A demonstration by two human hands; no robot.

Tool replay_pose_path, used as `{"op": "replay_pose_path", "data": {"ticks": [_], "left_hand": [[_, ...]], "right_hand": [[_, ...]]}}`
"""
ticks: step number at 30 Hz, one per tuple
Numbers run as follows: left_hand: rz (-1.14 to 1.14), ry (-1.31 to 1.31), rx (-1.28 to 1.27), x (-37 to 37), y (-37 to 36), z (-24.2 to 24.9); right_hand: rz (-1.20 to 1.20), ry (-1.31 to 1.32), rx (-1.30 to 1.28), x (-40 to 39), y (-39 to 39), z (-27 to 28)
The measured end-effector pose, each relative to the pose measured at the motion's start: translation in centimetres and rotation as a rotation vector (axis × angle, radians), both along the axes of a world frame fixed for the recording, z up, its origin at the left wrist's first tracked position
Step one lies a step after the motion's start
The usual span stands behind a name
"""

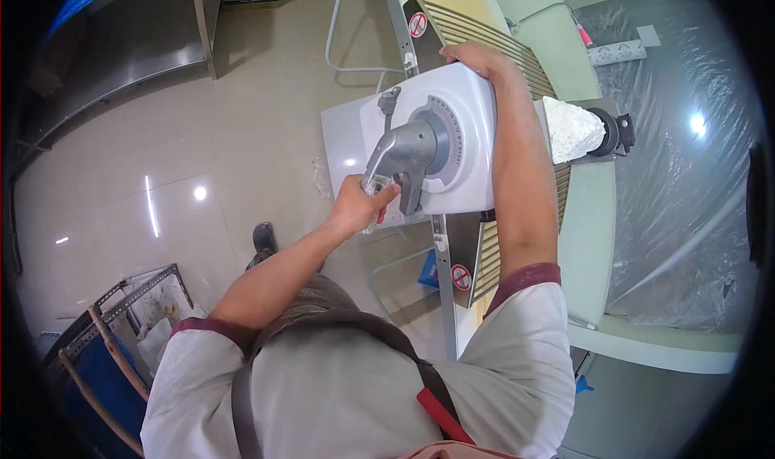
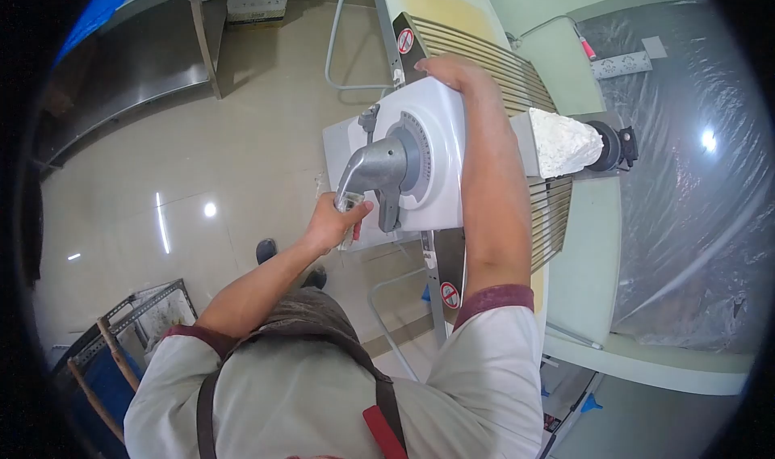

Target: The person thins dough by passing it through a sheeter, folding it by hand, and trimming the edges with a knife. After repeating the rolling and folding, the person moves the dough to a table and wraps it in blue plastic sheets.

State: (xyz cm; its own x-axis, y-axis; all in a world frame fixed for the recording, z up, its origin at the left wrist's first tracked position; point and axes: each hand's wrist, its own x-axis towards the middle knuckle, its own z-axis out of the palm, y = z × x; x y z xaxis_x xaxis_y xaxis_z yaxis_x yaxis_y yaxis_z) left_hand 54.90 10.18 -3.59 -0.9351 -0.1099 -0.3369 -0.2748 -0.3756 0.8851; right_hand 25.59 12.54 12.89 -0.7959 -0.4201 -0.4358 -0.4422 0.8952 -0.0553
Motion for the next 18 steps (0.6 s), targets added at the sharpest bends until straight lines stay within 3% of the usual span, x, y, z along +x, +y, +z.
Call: {"op": "replay_pose_path", "data": {"ticks": [4,10,17,18], "left_hand": [[-0.051,0.105,-0.182,-1.4,-1.4,-2.9],[-0.054,0.137,-0.108,-1.4,-1.9,-3.2],[0.038,0.132,-0.061,-1.2,-1.1,-3.2],[0.083,0.169,-0.196,-1.0,-1.1,-3.2]], "right_hand": [[0.017,0.026,0.029,-0.6,0.1,-0.3],[0.241,0.186,-0.083,-1.9,0.6,-1.5],[0.181,0.406,-0.359,4.9,2.7,0.4],[0.257,0.478,-0.322,5.4,3.5,-0.8]]}}
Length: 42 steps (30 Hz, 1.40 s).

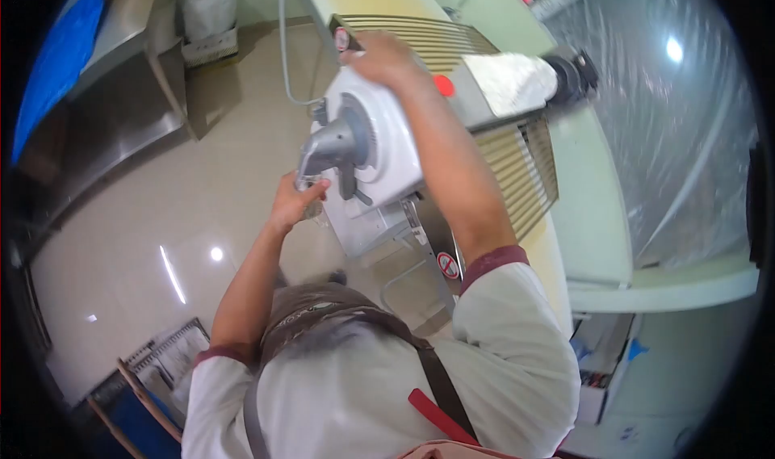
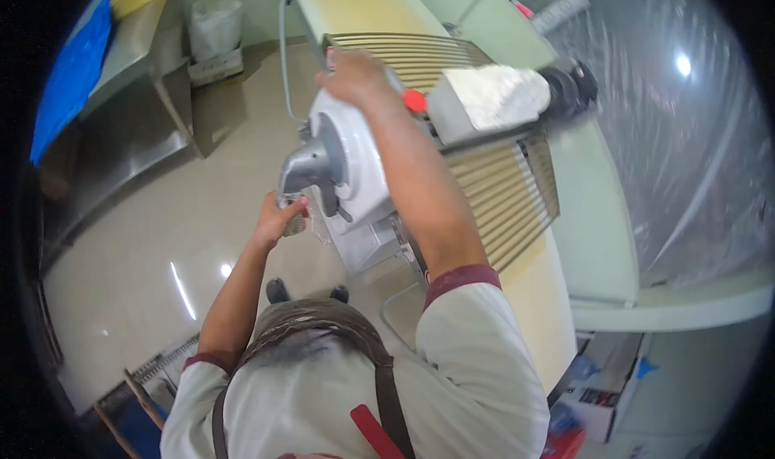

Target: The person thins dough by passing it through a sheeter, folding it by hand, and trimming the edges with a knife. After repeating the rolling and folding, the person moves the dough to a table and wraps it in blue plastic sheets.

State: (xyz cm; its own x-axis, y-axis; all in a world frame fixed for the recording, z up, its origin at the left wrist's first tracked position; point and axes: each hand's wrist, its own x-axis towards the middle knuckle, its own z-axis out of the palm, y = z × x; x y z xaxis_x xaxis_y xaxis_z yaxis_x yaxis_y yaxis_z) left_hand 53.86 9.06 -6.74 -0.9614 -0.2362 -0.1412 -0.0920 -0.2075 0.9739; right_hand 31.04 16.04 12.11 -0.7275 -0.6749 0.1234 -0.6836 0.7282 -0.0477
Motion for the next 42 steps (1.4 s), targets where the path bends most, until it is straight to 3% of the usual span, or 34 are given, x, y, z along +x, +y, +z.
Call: {"op": "replay_pose_path", "data": {"ticks": [2,5,11,16,22,31,33,35,37,39,42], "left_hand": [[0.118,0.097,-0.254,-0.5,0.0,0.4],[0.194,0.02,-0.194,-1.5,1.4,3.9],[0.237,-0.054,-0.212,-1.9,1.9,3.4],[0.24,-0.09,-0.259,-1.7,1.9,2.9],[0.237,-0.077,-0.232,-1.9,1.9,3.2],[0.207,-0.098,-0.183,-1.6,1.8,4.2],[0.115,-0.065,-0.032,-1.0,1.4,3.7],[0.016,-0.058,0.077,0.0,0.5,0.2],[0.029,-0.094,-0.015,0.3,0.8,-0.2],[0.079,-0.153,-0.032,0.2,1.1,1.0],[0.007,-0.218,-0.113,0.0,0.3,1.5]], "right_hand": [[0.142,0.096,-0.012,1.7,1.7,-0.6],[0.333,0.118,-0.287,5.9,6.1,-0.9],[0.222,0.148,-0.517,12.9,18.2,-1.6],[0.183,-0.111,-1.031,11.6,21.2,-8.4],[-0.01,-0.489,-1.456,12.3,19.9,-8.6],[-0.207,-0.431,-1.57,12.3,18.1,-9.3],[-0.25,-0.369,-1.54,11.7,18.6,-10.9],[-0.541,-0.247,-1.447,11.9,18.9,-12.2],[-0.561,-0.242,-1.478,11.1,19.3,-13.4],[-0.355,-0.425,-1.659,11.7,17.9,-11.1],[-0.344,-0.359,-1.681,11.9,17.0,-10.1]]}}
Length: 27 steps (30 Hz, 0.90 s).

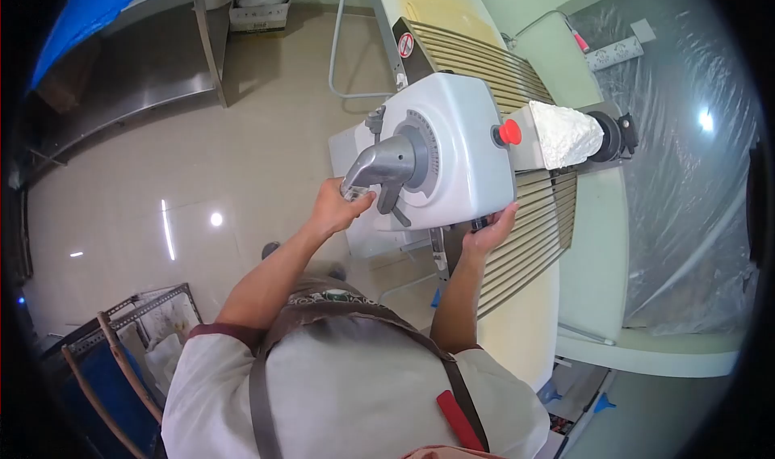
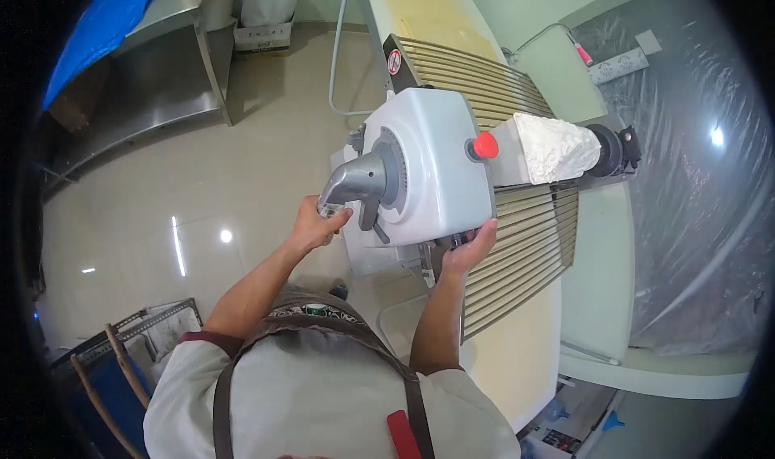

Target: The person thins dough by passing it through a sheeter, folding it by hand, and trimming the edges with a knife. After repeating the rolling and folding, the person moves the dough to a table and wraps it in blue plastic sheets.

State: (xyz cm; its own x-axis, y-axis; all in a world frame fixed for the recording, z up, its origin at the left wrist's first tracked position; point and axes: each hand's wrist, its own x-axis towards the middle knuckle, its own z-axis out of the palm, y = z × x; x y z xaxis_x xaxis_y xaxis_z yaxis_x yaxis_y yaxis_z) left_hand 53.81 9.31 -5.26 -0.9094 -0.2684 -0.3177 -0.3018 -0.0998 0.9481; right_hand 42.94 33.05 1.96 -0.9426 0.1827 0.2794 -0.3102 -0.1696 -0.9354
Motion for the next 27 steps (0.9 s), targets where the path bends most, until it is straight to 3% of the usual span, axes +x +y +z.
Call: {"op": "replay_pose_path", "data": {"ticks": [3,9,12,15,18,20,22,27], "left_hand": [[-0.016,0.202,-0.196,-0.9,-1.6,-1.1],[-0.069,0.286,-0.186,-1.5,-2.5,-2.1],[-0.07,0.291,-0.15,-1.6,-2.3,-2.1],[-0.05,0.276,-0.199,-1.5,-2.1,-2.1],[-0.059,0.182,-0.132,-1.3,-2.1,-2.3],[-0.033,0.189,-0.093,-1.5,-1.8,-1.8],[0.056,0.396,-0.146,-2.3,-1.4,-1.6],[0.062,0.213,-0.12,-2.4,-0.9,0.6]], "right_hand": [[-0.023,-0.024,0.053,0.0,0.2,-0.1],[-0.023,0.024,0.182,0.0,0.0,0.1],[-0.122,0.224,0.479,0.2,-0.5,0.9],[-0.402,0.63,0.778,0.6,-2.4,3.1],[-0.005,0.768,1.128,1.2,-3.5,7.1],[0.108,0.713,1.15,1.0,-4.6,8.8],[0.212,0.657,1.154,0.2,-5.1,9.7],[0.373,0.709,1.235,-2.5,-6.0,10.0]]}}
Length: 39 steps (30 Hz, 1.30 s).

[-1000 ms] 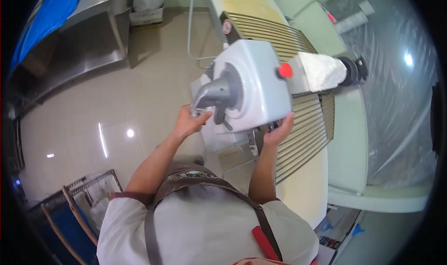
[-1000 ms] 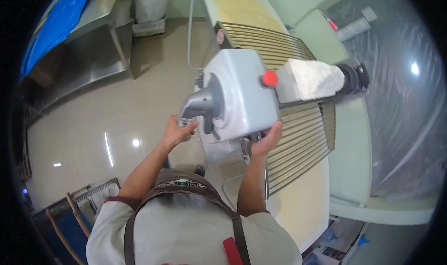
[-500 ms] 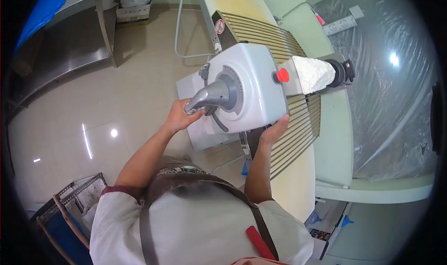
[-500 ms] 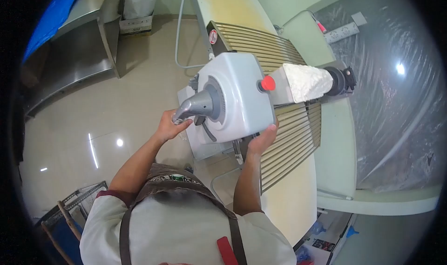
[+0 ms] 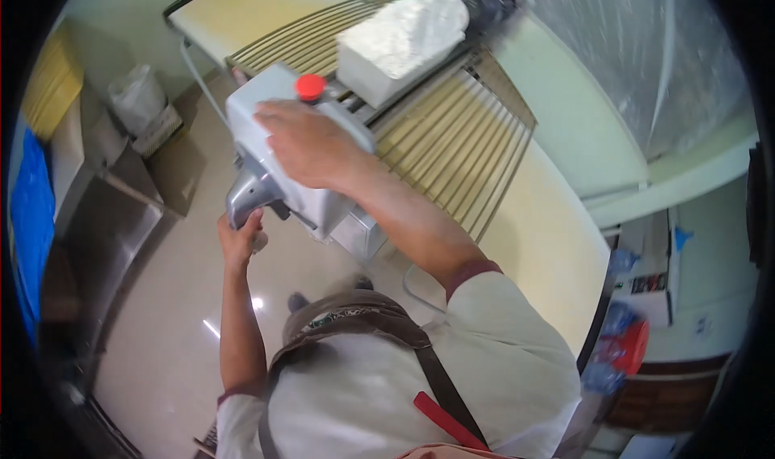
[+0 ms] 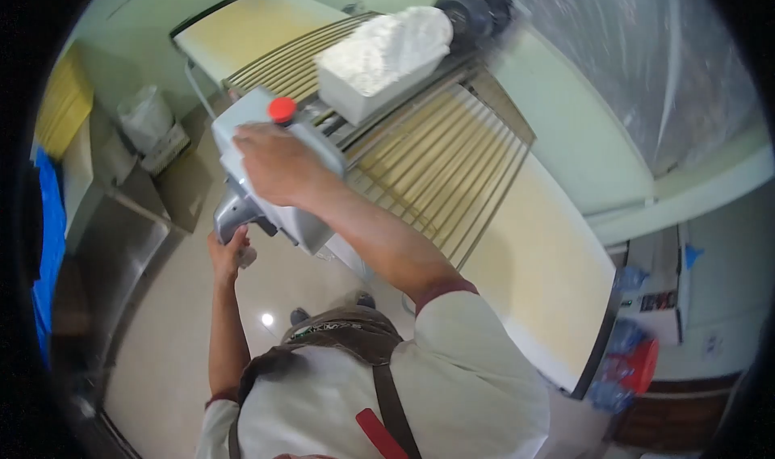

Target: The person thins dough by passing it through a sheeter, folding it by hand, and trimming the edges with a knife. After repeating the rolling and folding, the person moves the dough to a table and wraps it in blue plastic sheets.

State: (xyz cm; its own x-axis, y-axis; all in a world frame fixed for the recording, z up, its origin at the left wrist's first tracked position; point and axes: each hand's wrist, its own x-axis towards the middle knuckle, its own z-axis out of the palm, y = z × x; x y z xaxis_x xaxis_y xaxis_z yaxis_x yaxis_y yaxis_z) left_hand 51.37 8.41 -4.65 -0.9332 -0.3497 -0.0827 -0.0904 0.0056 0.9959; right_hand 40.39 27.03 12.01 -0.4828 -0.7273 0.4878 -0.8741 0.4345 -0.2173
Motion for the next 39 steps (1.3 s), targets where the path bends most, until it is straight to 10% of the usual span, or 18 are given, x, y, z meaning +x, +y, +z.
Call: {"op": "replay_pose_path", "data": {"ticks": [11,26,39], "left_hand": [[0.056,0.065,-0.042,0.0,0.2,-1.1],[-0.057,0.03,0.134,0.5,0.5,-0.4],[-0.108,-0.06,-0.05,0.8,0.3,-1.3]], "right_hand": [[-0.046,-0.12,-0.107,-3.5,-3.5,-0.6],[-0.056,-0.123,0.834,-10.4,-10.6,3.1],[-0.459,-0.604,0.845,-13.0,-13.3,3.3]]}}
